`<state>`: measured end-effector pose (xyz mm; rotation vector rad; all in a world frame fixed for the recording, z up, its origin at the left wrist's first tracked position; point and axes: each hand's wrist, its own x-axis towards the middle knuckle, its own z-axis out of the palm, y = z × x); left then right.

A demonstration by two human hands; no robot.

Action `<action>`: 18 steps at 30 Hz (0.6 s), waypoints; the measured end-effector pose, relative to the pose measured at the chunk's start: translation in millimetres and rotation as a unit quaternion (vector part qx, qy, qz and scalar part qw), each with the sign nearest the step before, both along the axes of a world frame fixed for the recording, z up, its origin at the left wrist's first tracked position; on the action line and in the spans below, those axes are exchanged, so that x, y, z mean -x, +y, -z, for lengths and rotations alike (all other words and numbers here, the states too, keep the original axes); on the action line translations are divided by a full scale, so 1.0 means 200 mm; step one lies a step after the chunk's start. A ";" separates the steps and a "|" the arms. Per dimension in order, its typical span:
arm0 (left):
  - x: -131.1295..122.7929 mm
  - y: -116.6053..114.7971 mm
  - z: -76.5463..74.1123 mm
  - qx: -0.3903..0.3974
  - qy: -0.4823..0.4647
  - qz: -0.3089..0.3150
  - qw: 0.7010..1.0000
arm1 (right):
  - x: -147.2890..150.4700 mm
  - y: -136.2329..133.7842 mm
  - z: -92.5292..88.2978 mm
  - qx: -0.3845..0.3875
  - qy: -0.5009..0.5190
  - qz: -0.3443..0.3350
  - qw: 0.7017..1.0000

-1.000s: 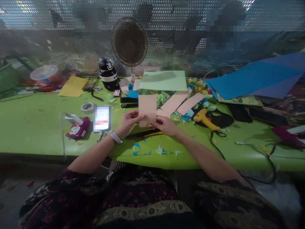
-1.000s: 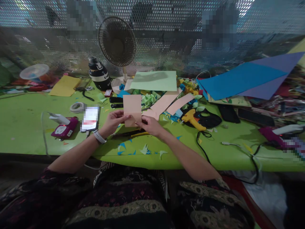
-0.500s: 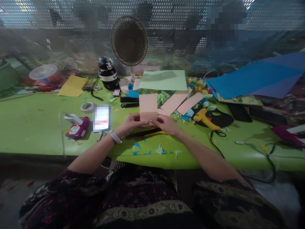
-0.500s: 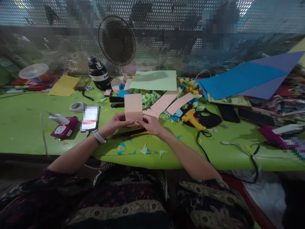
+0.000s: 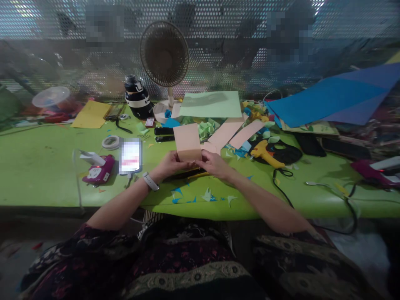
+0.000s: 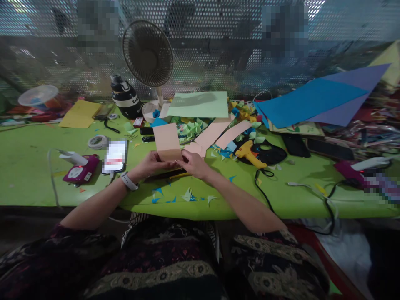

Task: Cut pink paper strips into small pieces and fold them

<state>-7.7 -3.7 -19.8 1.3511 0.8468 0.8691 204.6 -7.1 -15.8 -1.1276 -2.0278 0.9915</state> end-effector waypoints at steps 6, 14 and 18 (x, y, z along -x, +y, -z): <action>0.01 0.01 -0.02 0.010 -0.010 -0.009 1.000 | 0.00 0.01 -0.04 0.011 0.008 0.008 1.000; 0.07 0.06 -0.02 0.046 -0.004 -0.019 0.999 | -0.03 0.04 -0.04 0.020 0.072 0.035 0.997; 0.13 0.09 -0.04 0.055 0.004 -0.044 0.997 | -0.07 0.07 -0.05 0.022 0.116 0.067 0.991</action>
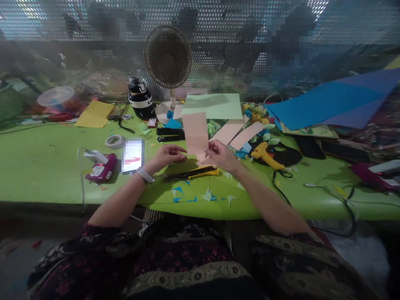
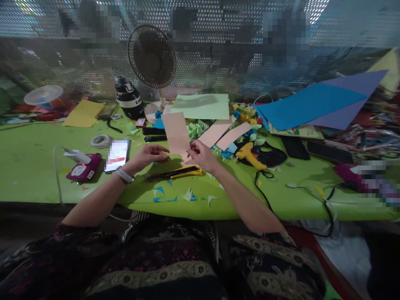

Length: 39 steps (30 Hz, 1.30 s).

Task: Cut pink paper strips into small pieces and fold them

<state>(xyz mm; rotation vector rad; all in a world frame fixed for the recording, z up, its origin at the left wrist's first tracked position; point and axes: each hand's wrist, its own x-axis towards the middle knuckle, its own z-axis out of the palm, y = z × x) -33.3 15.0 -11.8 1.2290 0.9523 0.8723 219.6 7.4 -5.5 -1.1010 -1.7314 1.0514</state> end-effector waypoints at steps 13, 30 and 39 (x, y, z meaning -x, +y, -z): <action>-0.04 0.00 0.01 0.012 -0.091 -0.048 0.995 | 0.08 -0.08 0.02 -0.026 -0.083 -0.074 0.993; 0.01 0.06 0.00 -0.007 -0.183 -0.147 0.972 | 0.02 -0.12 -0.08 -0.194 -0.259 -0.235 0.917; 0.03 0.08 0.01 -0.023 -0.195 -0.138 0.971 | -0.21 -0.03 -0.20 -0.315 -0.273 0.031 0.909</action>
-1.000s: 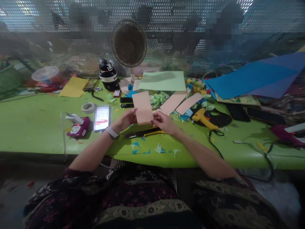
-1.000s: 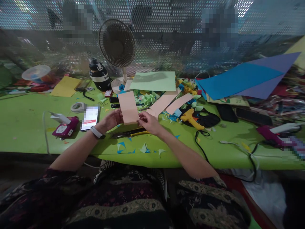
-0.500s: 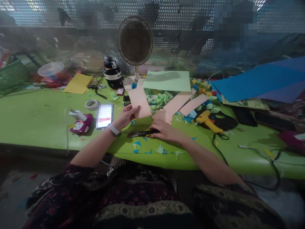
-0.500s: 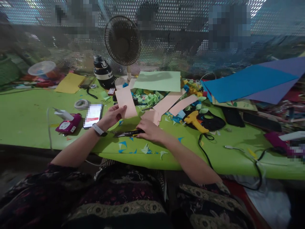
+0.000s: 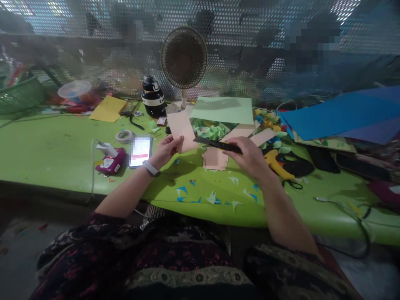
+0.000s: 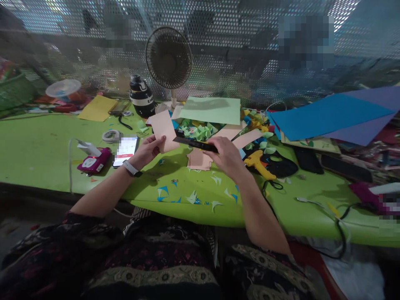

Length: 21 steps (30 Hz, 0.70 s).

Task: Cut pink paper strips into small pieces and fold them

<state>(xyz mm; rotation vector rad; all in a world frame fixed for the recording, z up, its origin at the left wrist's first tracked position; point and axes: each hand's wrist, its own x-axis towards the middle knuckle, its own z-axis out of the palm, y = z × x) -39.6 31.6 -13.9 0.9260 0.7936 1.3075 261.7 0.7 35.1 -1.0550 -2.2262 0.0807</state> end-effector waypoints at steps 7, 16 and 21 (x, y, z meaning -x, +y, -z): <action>0.01 0.00 0.00 -0.008 0.004 0.004 1.000 | -0.07 0.07 0.04 -0.066 -0.029 0.059 0.996; -0.01 -0.01 -0.01 0.001 0.011 -0.001 1.000 | -0.05 0.06 0.05 -0.059 -0.041 0.029 0.997; -0.01 -0.02 -0.01 0.000 0.017 0.002 1.000 | -0.04 0.06 0.05 -0.050 -0.048 0.017 0.997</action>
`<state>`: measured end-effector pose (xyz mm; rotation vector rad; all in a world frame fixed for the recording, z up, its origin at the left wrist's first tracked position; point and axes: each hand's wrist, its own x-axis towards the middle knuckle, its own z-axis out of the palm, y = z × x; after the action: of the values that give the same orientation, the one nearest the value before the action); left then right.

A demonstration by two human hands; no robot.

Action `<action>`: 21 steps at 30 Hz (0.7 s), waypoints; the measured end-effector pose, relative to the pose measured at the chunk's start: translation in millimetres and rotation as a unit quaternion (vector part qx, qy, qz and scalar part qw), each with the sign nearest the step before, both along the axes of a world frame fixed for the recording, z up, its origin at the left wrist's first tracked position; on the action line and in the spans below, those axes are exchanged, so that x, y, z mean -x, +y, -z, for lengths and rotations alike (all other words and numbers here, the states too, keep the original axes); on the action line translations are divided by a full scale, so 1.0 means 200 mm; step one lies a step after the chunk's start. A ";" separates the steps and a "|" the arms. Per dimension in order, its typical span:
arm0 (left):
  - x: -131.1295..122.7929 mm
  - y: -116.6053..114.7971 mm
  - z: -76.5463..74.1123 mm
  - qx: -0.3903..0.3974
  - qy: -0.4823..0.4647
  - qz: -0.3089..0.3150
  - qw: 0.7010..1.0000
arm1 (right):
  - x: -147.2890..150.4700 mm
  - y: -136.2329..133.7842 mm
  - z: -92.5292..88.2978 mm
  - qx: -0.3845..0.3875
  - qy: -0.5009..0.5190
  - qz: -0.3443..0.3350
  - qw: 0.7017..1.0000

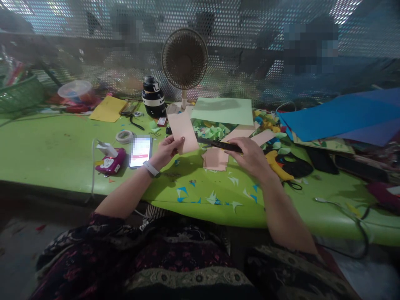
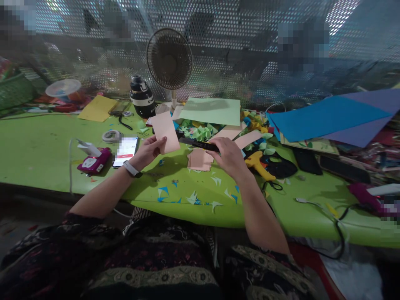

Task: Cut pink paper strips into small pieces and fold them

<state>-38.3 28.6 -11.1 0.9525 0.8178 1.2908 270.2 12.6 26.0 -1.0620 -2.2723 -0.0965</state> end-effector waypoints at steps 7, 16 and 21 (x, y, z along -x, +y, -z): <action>-0.04 -0.03 -0.01 0.004 0.004 0.016 1.000 | 0.05 -0.01 0.03 0.029 -0.029 -0.021 0.999; -0.03 -0.02 0.00 0.013 0.010 0.016 1.000 | 0.07 -0.01 0.05 0.047 -0.042 -0.037 0.997; -0.03 -0.02 -0.01 0.016 -0.002 0.004 1.000 | 0.06 -0.01 0.04 0.057 -0.030 -0.047 0.997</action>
<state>-33.3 24.8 -10.1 0.9268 0.8285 1.2688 257.4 10.1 17.6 -1.0211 -2.4019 0.0401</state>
